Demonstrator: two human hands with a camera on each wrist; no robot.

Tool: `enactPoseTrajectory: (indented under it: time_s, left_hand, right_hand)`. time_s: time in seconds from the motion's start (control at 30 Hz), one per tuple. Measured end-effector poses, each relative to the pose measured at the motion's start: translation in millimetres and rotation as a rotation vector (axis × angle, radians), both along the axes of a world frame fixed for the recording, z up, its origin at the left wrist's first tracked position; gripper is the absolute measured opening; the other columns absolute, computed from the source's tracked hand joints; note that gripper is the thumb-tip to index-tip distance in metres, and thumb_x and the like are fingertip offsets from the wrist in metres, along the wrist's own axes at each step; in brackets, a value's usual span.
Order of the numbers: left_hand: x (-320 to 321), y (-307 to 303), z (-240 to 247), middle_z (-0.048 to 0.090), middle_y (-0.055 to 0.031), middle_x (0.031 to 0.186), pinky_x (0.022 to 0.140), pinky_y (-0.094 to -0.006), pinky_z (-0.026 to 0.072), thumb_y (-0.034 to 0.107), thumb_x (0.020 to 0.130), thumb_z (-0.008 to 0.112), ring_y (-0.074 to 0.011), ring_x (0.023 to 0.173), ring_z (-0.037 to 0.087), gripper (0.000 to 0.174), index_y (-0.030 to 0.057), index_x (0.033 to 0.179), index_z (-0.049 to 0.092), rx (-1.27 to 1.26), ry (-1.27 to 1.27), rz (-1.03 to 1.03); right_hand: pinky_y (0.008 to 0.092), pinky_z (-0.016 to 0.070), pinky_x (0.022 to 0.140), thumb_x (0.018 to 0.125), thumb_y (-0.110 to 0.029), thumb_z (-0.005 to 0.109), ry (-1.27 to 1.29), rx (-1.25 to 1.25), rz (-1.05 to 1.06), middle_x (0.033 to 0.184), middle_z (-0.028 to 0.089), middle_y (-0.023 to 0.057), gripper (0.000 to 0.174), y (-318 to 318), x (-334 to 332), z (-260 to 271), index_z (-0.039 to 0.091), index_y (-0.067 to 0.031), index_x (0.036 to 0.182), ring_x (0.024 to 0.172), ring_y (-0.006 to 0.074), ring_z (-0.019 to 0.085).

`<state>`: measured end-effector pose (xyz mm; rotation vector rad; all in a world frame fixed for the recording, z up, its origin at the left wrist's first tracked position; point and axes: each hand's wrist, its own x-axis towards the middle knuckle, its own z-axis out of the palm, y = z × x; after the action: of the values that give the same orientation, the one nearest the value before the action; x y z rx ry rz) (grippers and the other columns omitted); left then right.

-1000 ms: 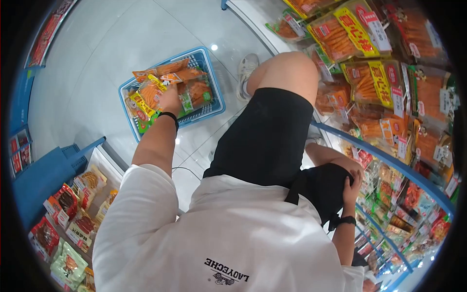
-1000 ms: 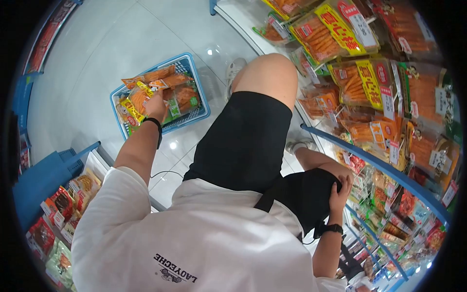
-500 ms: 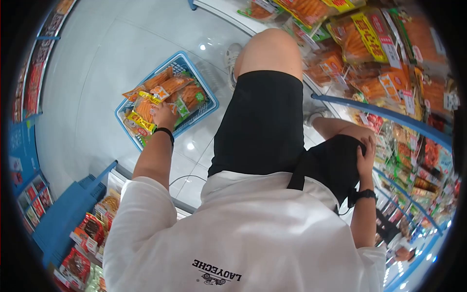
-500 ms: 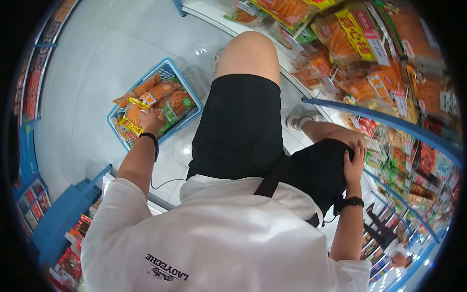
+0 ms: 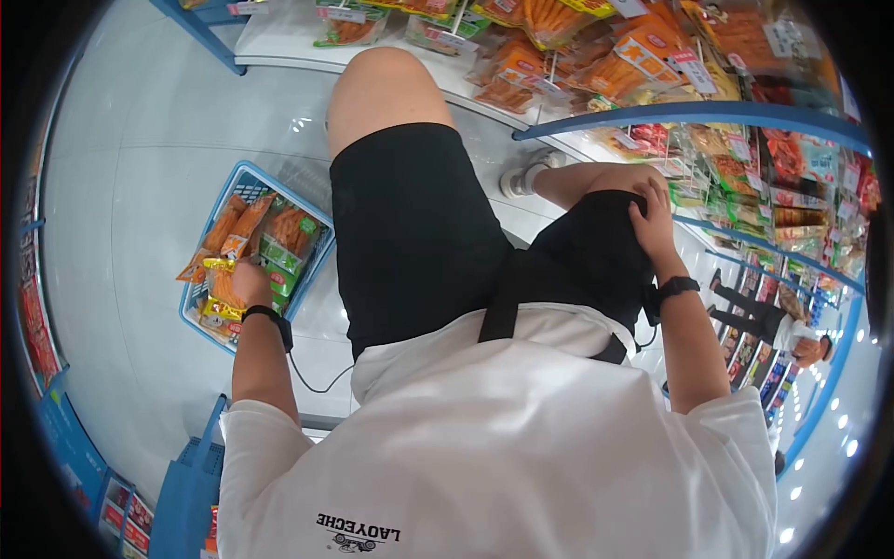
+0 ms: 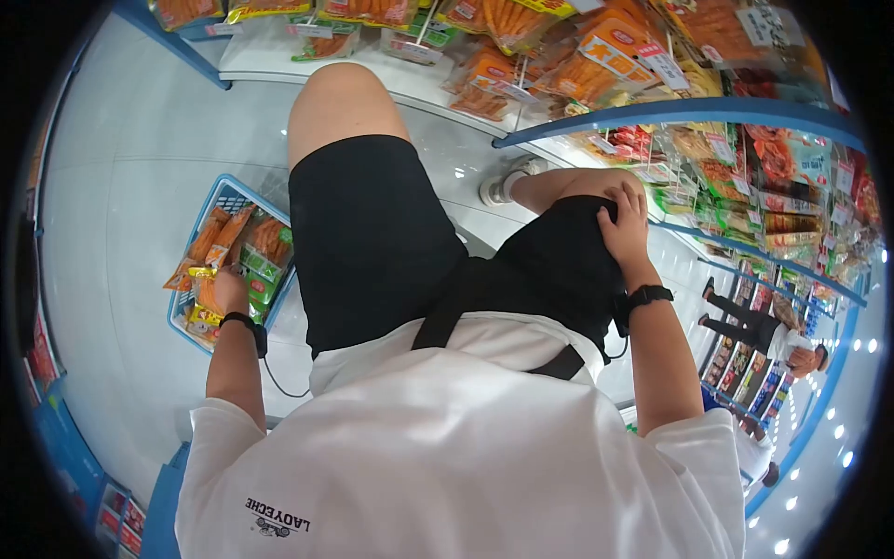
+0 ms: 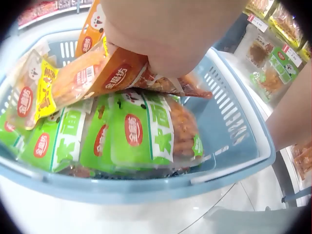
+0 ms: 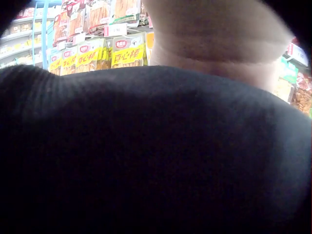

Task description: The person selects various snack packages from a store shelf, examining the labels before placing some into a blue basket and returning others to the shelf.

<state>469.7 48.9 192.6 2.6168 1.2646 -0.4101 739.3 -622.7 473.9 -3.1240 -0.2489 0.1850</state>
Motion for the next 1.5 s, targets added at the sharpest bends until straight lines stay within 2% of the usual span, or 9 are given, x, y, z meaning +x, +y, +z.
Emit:
enactPoseTrajectory:
  time_s: [0.43, 0.5, 0.67, 0.97, 1.07, 1.13, 1.27, 1.33, 1.5]
  left_hand:
    - [-0.5, 10.8, 201.0, 0.067, -0.0160, 0.094, 0.074, -0.0389, 0.0508, 0.001, 0.086, 0.058, -0.0345, 0.083, 0.063, 0.015, 0.0037, 0.096, 0.069, 0.099, -0.679, -0.220]
    - [15.1, -5.3, 254.9, 0.067, -0.0150, 0.094, 0.076, -0.0386, 0.0501, -0.001, 0.084, 0.059, -0.0333, 0.085, 0.063, 0.015, 0.0043, 0.095, 0.069, 0.193, -0.704, -0.309]
    - [59.0, -58.2, 373.4, 0.068, -0.0105, 0.096, 0.087, -0.0396, 0.0475, -0.010, 0.075, 0.059, -0.0331, 0.096, 0.061, 0.025, 0.0058, 0.091, 0.070, 0.469, -0.873, -0.739]
    - [119.6, -197.2, 509.7, 0.068, -0.0054, 0.092, 0.085, -0.0453, 0.0471, 0.008, 0.070, 0.072, -0.0259, 0.088, 0.061, 0.015, 0.0080, 0.083, 0.063, 0.239, -1.042, -1.341]
    - [147.8, -238.9, 526.3, 0.068, 0.0011, 0.096, 0.086, -0.0421, 0.0467, 0.015, 0.066, 0.073, -0.0190, 0.089, 0.060, 0.023, 0.0118, 0.086, 0.065, 0.165, -1.055, -1.428]
    - [169.5, -256.3, 526.4, 0.067, 0.0042, 0.100, 0.087, -0.0403, 0.0468, 0.018, 0.061, 0.074, -0.0157, 0.091, 0.059, 0.031, 0.0135, 0.091, 0.067, 0.106, -1.087, -1.475]
    - [211.7, -279.2, 512.5, 0.068, 0.0021, 0.101, 0.085, -0.0398, 0.0468, 0.017, 0.064, 0.075, -0.0180, 0.089, 0.060, 0.023, 0.0136, 0.085, 0.064, 0.011, -1.187, -1.625]
    - [227.4, -287.4, 504.1, 0.069, 0.0001, 0.100, 0.084, -0.0408, 0.0472, 0.017, 0.065, 0.076, -0.0199, 0.087, 0.061, 0.022, 0.0120, 0.082, 0.063, 0.002, -1.276, -1.539]
    - [253.1, -304.9, 481.4, 0.069, -0.0073, 0.096, 0.081, -0.0422, 0.0481, 0.018, 0.066, 0.076, -0.0245, 0.085, 0.060, 0.026, 0.0036, 0.085, 0.064, -0.202, -1.351, -1.443]
  right_hand:
    - [0.0475, 0.0364, 0.104, 0.081, -0.029, 0.066, 0.112, -0.001, -0.085, 0.137, 0.050, 0.0128, 0.040, 35.2, 3.7, 22.0, 0.061, -0.0160, 0.118, 0.128, 0.0404, 0.041]
    - [0.0368, 0.0465, 0.091, 0.085, -0.022, 0.065, 0.343, 0.444, -0.014, 0.116, 0.063, 0.0103, 0.033, 59.1, 10.2, 35.1, 0.061, -0.0084, 0.114, 0.108, 0.0280, 0.059]
    - [0.0261, 0.0474, 0.080, 0.093, -0.016, 0.060, 0.700, 1.095, 0.066, 0.095, 0.062, 0.0006, 0.024, 126.8, 13.7, 42.9, 0.060, -0.0027, 0.112, 0.088, 0.0087, 0.056]
    - [0.0350, 0.0468, 0.093, 0.101, -0.037, 0.041, 1.073, 1.737, -0.051, 0.120, 0.061, 0.0116, 0.043, 171.7, 30.5, 67.9, 0.052, -0.0027, 0.125, 0.110, 0.0205, 0.059]
    - [0.0409, 0.0409, 0.104, 0.099, -0.040, 0.044, 1.100, 1.903, -0.308, 0.134, 0.052, 0.0141, 0.055, 176.8, -0.2, 125.9, 0.037, -0.0030, 0.139, 0.121, 0.0253, 0.052]
    - [0.0437, 0.0399, 0.106, 0.096, -0.037, 0.051, 1.698, 2.127, -0.282, 0.135, 0.051, 0.0160, 0.056, 157.2, 13.4, 117.9, 0.037, -0.0035, 0.139, 0.122, 0.0283, 0.051]
    - [0.0471, 0.0414, 0.104, 0.094, -0.037, 0.056, 1.681, 2.248, 0.049, 0.134, 0.051, 0.0170, 0.058, 136.0, 10.8, 96.4, 0.038, -0.0033, 0.138, 0.121, 0.0307, 0.052]
    - [0.0415, 0.0352, 0.108, 0.081, -0.075, 0.041, 1.282, 2.030, 0.069, 0.144, 0.043, 0.0117, 0.092, 120.1, 4.9, 71.4, 0.036, -0.0078, 0.143, 0.130, 0.0263, 0.044]
    - [0.0460, 0.0338, 0.107, 0.081, -0.072, 0.047, 1.347, 2.184, 0.239, 0.146, 0.040, 0.0101, 0.093, 111.8, -5.6, 77.7, 0.030, -0.0068, 0.145, 0.134, 0.0265, 0.039]
